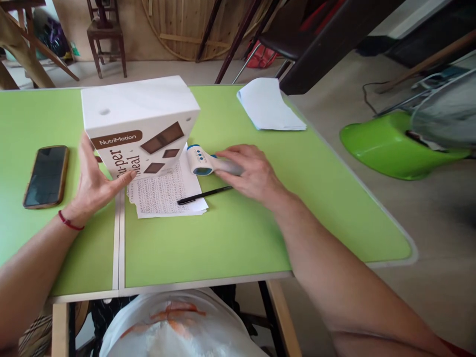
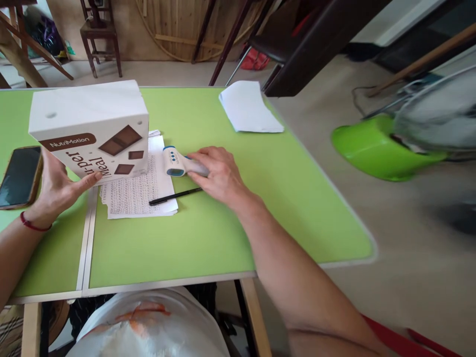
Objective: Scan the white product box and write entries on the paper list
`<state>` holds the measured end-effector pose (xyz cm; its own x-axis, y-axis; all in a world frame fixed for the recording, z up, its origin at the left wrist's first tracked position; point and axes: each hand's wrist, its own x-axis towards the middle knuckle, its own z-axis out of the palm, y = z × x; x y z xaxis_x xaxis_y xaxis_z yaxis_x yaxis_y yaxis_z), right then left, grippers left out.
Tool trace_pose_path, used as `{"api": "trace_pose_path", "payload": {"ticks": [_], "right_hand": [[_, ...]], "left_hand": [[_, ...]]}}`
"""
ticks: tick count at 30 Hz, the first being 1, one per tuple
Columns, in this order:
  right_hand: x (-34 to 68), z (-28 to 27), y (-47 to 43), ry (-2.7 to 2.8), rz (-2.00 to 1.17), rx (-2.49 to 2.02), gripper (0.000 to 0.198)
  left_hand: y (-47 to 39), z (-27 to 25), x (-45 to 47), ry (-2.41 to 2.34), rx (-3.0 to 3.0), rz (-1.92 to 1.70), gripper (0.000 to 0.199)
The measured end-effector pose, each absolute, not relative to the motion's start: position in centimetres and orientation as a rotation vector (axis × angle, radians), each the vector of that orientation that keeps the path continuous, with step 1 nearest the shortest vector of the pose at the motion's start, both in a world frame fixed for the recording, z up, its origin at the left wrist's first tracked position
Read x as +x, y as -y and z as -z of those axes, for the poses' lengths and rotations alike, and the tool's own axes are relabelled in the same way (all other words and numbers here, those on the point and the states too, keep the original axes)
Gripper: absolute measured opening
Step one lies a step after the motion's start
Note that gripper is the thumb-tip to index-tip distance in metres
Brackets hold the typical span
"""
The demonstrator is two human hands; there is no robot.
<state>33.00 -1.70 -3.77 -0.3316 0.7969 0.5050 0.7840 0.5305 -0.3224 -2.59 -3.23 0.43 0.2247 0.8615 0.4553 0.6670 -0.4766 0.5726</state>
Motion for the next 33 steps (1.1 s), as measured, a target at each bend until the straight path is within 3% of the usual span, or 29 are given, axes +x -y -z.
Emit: {"api": "trace_pose_path", "payload": {"ticks": [2, 4, 7, 9, 15, 19, 24, 33], "right_hand": [[33.1, 2.9, 2.8, 2.223, -0.085, -1.213, 0.018], [33.1, 2.3, 3.9, 2.35, -0.157, -1.154, 0.016], [33.0, 2.3, 4.9, 2.512, -0.143, -1.151, 0.017], [33.0, 2.3, 5.1, 2.56, -0.116, -1.173, 0.018], [31.5, 0.7, 5.9, 2.243, -0.301, -1.286, 0.011], [28.2, 0.3, 7.6, 1.681, -0.624, -1.232, 0.009], [25.1, 1.6, 9.8, 1.612, -0.944, -1.162, 0.01], [25.2, 3.5, 11.2, 1.587, -0.794, -1.312, 0.009]], "left_hand": [[4.3, -1.1, -2.3, -1.702, 2.364, -1.371, 0.079], [5.5, -1.8, -1.7, -1.777, 2.594, -1.48, 0.067], [7.1, -2.2, -0.1, -1.175, 2.997, -1.181, 0.028], [7.6, -1.8, 1.1, -0.835, 3.064, -0.831, 0.02], [8.0, 0.6, 2.8, -0.787, 3.043, -0.263, 0.024], [8.1, 0.7, 2.9, -0.811, 3.073, -0.175, 0.028], [8.2, 0.4, 3.3, -0.829, 3.091, -0.151, 0.034], [8.2, 0.5, 3.3, -0.817, 3.101, -0.162, 0.033]]}}
